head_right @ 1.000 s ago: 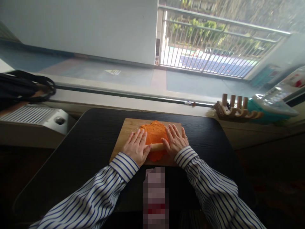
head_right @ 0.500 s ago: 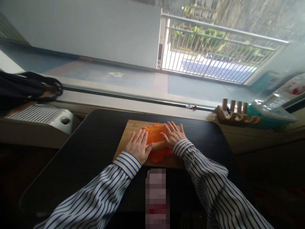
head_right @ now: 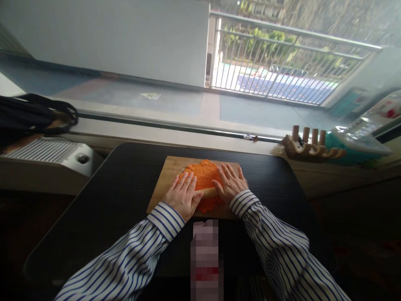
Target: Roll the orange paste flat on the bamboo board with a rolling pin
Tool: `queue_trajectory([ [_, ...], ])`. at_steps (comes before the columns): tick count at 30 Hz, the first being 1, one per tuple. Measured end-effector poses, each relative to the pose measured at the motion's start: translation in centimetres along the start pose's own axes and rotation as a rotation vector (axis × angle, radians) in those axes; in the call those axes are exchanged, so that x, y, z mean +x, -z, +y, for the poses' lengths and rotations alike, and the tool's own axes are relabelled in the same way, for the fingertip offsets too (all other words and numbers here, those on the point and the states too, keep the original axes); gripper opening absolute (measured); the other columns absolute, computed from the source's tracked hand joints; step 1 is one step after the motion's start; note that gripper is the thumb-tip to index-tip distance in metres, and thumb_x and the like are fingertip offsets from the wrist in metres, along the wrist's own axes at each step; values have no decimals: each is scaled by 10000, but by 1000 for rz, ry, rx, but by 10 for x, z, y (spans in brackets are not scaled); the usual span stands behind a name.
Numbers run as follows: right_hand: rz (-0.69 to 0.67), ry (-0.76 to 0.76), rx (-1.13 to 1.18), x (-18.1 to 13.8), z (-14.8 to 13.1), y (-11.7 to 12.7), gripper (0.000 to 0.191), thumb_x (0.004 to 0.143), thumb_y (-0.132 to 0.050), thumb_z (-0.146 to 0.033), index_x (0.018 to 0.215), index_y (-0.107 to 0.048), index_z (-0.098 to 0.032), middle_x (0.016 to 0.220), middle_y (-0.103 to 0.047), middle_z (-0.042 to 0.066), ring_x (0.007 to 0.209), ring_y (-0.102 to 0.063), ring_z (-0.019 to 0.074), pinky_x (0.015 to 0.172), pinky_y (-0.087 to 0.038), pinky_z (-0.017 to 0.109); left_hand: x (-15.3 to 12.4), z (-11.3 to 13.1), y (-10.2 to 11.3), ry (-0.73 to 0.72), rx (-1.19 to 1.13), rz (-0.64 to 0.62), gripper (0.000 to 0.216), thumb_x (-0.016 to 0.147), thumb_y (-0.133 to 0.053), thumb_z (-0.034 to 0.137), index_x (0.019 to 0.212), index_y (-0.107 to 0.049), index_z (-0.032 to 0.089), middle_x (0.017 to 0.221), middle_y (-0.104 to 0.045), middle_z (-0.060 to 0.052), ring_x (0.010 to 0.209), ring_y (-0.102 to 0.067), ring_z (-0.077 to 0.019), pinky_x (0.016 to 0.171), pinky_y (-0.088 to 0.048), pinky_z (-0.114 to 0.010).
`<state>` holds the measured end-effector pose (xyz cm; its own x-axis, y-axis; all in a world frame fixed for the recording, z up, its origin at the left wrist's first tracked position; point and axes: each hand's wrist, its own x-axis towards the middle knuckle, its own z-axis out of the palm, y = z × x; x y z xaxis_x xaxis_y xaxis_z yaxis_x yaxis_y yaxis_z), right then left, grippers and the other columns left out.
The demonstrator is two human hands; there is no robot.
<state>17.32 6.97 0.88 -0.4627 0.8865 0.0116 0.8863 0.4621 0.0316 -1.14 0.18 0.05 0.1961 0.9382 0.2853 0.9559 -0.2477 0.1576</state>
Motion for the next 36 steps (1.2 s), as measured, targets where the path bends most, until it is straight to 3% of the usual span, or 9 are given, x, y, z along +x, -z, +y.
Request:
queue_trajectory([
  [7,100,7,-35,-33,-6,-5,559,911,-203,-420,1363,-311,-110,1426,-300,92,1324,-210,226,1080,-102,471,-16,2,-6,-84,-3,54,574,884,-282,439,1232,-478,26,1321,-444,-179,1263,-345,-298,1044,-254,-478],
  [14,145,106,33,-50,-1,-9,518,908,-274,-408,1308,-409,-107,1373,-389,113,1292,-294,237,1053,-223,465,-25,-6,-15,-174,12,48,524,863,-391,431,1237,-475,74,1305,-472,-159,1221,-415,-273,1006,-335,-432],
  [19,231,271,83,-55,11,-13,424,893,-375,-424,1187,-534,-162,1281,-509,107,1243,-381,249,1026,-269,501,-26,-17,-16,-202,-6,13,399,798,-532,286,1156,-550,112,1241,-544,-134,1174,-471,-267,982,-381,-409],
  [24,316,396,151,-47,18,-12,309,877,-441,-414,1020,-617,-204,1183,-595,84,1210,-427,243,1035,-242,515,-25,-24,-10,-231,-38,39,311,787,-548,239,1078,-601,143,1173,-601,-106,1126,-518,-260,967,-407,-433],
  [30,212,397,177,-19,0,9,331,889,-403,-432,1060,-599,-226,1248,-547,77,1263,-350,235,1050,-177,539,-24,-50,-1,-172,5,54,337,839,-480,296,1141,-574,181,1192,-586,-93,1139,-509,-250,972,-399,-456],
  [36,96,339,152,-3,-16,0,406,915,-312,-393,1191,-539,-200,1329,-454,114,1294,-289,244,1055,-115,562,-31,-58,-5,-116,64,112,387,890,-355,322,1200,-540,185,1209,-573,-81,1157,-493,-236,960,-410,-427],
])
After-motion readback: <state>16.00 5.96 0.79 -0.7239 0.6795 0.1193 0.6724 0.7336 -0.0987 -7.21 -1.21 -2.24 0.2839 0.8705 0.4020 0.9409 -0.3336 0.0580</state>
